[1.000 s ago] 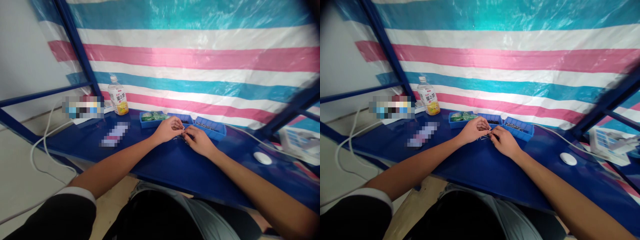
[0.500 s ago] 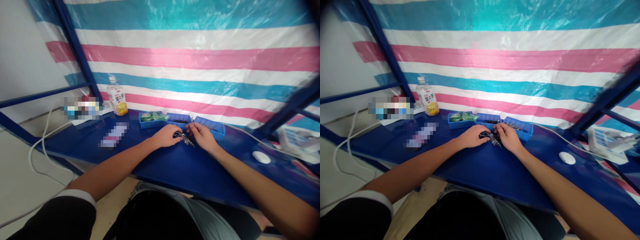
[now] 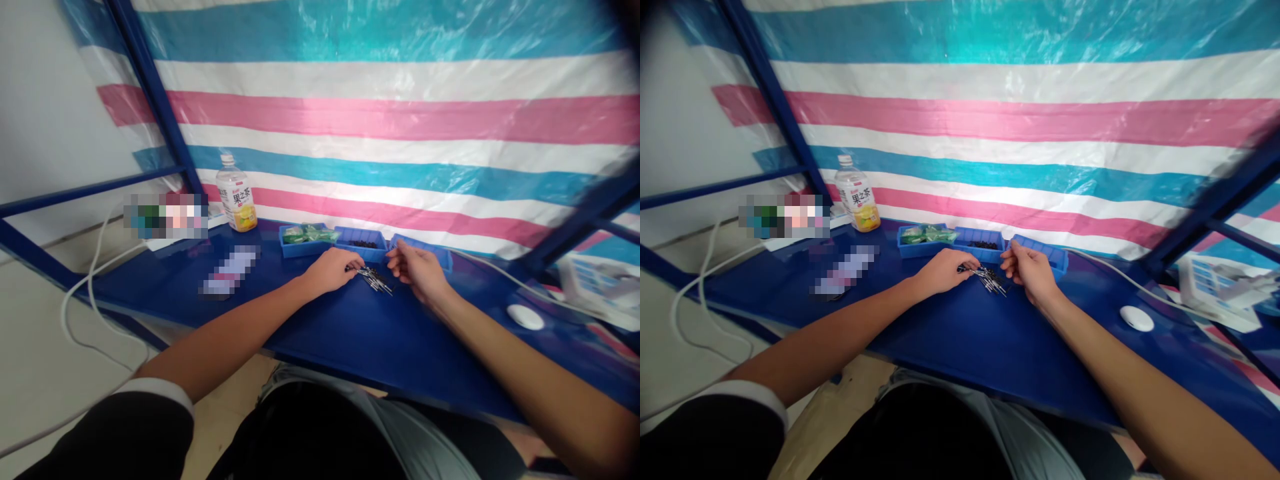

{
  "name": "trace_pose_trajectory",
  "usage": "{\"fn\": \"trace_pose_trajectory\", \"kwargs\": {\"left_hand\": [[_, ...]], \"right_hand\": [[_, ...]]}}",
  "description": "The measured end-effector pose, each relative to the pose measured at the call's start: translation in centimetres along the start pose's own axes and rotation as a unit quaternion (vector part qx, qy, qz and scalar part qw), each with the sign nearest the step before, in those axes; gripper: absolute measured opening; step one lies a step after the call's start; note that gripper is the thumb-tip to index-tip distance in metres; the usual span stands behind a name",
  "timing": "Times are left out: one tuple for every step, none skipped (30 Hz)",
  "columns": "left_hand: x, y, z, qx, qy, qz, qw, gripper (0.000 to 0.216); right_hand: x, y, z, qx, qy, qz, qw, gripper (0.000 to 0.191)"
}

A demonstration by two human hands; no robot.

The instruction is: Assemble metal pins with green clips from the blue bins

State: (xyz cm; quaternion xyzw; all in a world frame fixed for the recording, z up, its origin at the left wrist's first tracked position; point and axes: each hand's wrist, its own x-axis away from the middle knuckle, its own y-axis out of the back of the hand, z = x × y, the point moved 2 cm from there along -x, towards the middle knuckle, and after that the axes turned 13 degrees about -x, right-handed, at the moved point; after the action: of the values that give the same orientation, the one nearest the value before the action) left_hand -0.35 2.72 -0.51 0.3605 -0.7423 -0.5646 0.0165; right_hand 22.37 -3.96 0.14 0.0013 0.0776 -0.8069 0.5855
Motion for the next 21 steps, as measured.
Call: {"fn": "trace_pose_trajectory", "kwargs": {"left_hand": [[0.0, 0.0, 0.0, 0.013, 0.006, -0.002, 1.0, 0.027], [0.0, 0.0, -0.1, 0.025, 0.013, -0.005, 1.0, 0.026], [0.0, 0.1, -0.2, 0.034, 0.018, -0.012, 0.999, 0.026], [-0.1, 0.2, -0.3, 0.042, 0.022, -0.02, 0.999, 0.026], [-0.1, 0.3, -0.5, 0.05, 0.024, -0.032, 0.998, 0.026], [-0.2, 0.5, -0.6, 0.058, 0.026, -0.047, 0.997, 0.026], [-0.2, 0.6, -0.7, 0.067, 0.028, -0.061, 0.995, 0.027], [-0.3, 0.7, -0.8, 0.076, 0.03, -0.074, 0.994, 0.028], [-0.4, 0.8, -0.8, 0.085, 0.034, -0.083, 0.992, 0.029], [-0.4, 0.8, -0.8, 0.094, 0.038, -0.087, 0.991, 0.03], [-0.4, 0.8, -0.8, 0.101, 0.042, -0.088, 0.99, 0.032], [-0.4, 0.8, -0.7, 0.104, 0.045, -0.085, 0.99, 0.033], [-0.4, 0.8, -0.6, 0.101, 0.048, -0.081, 0.99, 0.033], [-0.4, 0.7, -0.6, 0.091, 0.046, -0.076, 0.992, 0.032], [-0.3, 0.7, -0.6, 0.073, 0.041, -0.07, 0.994, 0.03], [-0.2, 0.7, -0.6, 0.051, 0.031, -0.065, 0.996, 0.027], [-0.2, 0.6, -0.7, 0.027, 0.019, -0.06, 0.998, 0.024], [-0.1, 0.6, -0.8, 0.005, 0.008, -0.056, 0.998, 0.022], [-0.1, 0.6, -0.9, -0.011, -0.001, -0.053, 0.999, 0.021], [0.0, 0.5, -1.0, -0.021, -0.007, -0.049, 0.999, 0.022], [0.0, 0.5, -1.0, -0.026, -0.01, -0.047, 0.999, 0.023]], "right_hand": [[0.2, -0.2, 0.0, 0.006, 0.006, 0.008, 1.0, 0.055], [0.5, -0.4, 0.0, 0.016, 0.016, 0.02, 1.0, 0.056], [0.7, -0.6, 0.1, 0.036, 0.033, 0.036, 0.998, 0.057], [0.9, -0.8, 0.2, 0.064, 0.059, 0.051, 0.995, 0.056], [1.2, -0.9, 0.3, 0.103, 0.098, 0.062, 0.988, 0.054], [1.4, -1.0, 0.5, 0.147, 0.143, 0.071, 0.976, 0.05], [1.6, -1.1, 0.6, 0.193, 0.189, 0.077, 0.96, 0.044], [1.8, -1.2, 0.7, 0.232, 0.23, 0.082, 0.941, 0.038], [1.9, -1.3, 0.8, 0.263, 0.262, 0.088, 0.924, 0.033], [1.9, -1.5, 0.8, 0.285, 0.282, 0.097, 0.911, 0.029], [2.0, -1.6, 0.7, 0.3, 0.293, 0.11, 0.901, 0.025], [2.0, -1.7, 0.6, 0.309, 0.3, 0.123, 0.894, 0.023], [1.9, -1.8, 0.5, 0.317, 0.305, 0.136, 0.888, 0.02], [1.9, -1.9, 0.3, 0.325, 0.309, 0.153, 0.881, 0.019], [1.8, -1.9, 0.1, 0.334, 0.311, 0.174, 0.873, 0.017], [1.8, -2.0, -0.1, 0.342, 0.313, 0.195, 0.865, 0.016], [1.7, -2.0, -0.3, 0.349, 0.314, 0.213, 0.857, 0.015], [1.7, -2.0, -0.5, 0.356, 0.315, 0.227, 0.85, 0.015], [1.6, -2.0, -0.7, 0.36, 0.317, 0.235, 0.845, 0.015], [1.5, -2.0, -0.8, 0.363, 0.318, 0.238, 0.843, 0.015], [1.4, -2.0, -0.9, 0.364, 0.319, 0.239, 0.842, 0.016]]}}
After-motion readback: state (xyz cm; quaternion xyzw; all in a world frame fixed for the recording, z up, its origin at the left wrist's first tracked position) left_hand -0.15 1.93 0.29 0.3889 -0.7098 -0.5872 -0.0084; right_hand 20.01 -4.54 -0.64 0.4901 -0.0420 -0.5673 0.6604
